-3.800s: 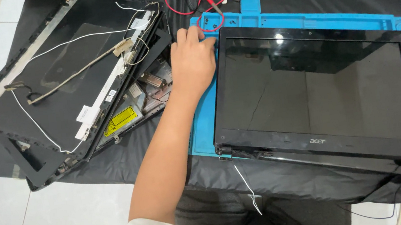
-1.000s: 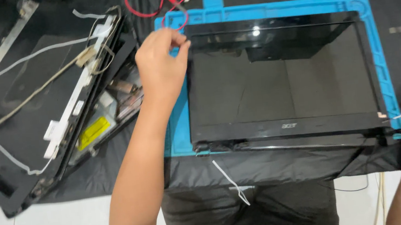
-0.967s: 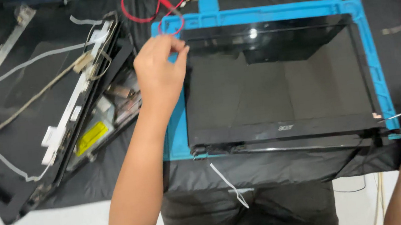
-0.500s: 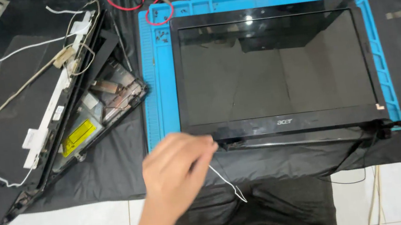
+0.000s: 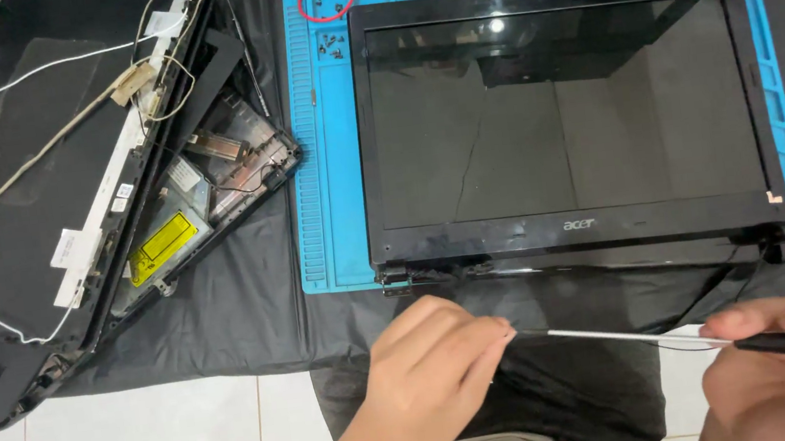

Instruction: The person works on a disassembled laptop placed on their lap, manipulating the screen bezel and internal ribbon cables. They use a screwdriver to tighten screws on the laptop's hinge area and adjust the screen frame.

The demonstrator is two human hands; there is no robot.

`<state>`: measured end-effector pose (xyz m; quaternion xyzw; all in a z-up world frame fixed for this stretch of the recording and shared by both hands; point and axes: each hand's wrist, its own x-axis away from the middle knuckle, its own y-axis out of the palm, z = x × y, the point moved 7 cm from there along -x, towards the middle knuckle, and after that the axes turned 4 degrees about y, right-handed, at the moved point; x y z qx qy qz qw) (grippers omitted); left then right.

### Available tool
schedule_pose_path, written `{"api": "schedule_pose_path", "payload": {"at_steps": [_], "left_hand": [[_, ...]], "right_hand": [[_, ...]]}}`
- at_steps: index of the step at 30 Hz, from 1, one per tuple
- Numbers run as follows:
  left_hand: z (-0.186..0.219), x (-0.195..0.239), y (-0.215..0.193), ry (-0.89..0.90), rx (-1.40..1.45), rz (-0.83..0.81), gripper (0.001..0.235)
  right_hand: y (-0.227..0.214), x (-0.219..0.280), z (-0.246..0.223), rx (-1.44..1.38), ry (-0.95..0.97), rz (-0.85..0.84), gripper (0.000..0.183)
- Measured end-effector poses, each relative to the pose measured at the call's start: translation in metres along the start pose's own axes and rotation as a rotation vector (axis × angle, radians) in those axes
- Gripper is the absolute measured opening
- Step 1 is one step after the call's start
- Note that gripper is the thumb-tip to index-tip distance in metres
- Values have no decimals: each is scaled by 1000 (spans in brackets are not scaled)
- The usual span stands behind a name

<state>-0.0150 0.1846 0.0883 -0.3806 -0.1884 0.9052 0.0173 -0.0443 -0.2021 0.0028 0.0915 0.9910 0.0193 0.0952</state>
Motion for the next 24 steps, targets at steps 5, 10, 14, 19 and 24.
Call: {"api": "schedule_pose_path", "payload": {"at_steps": [5,10,14,19,24], "left_hand": [[1,0,7,21,11,-51,22],[1,-3,8,20,-36,-71,25],[1,-1,10,-6,-31,-96,27],[2,2,12,-11,-51,-126,27],[10,2,8,53,-74,-144,33]], "right_hand": [[63,26,-22,53,-257,90,22],[66,29,-28,256,-141,-54,27],[87,21,-35,185,-150,54,28],[80,11,-38,237,-35,-21,28],[40,11,13,203,-67,-178,35]]}}
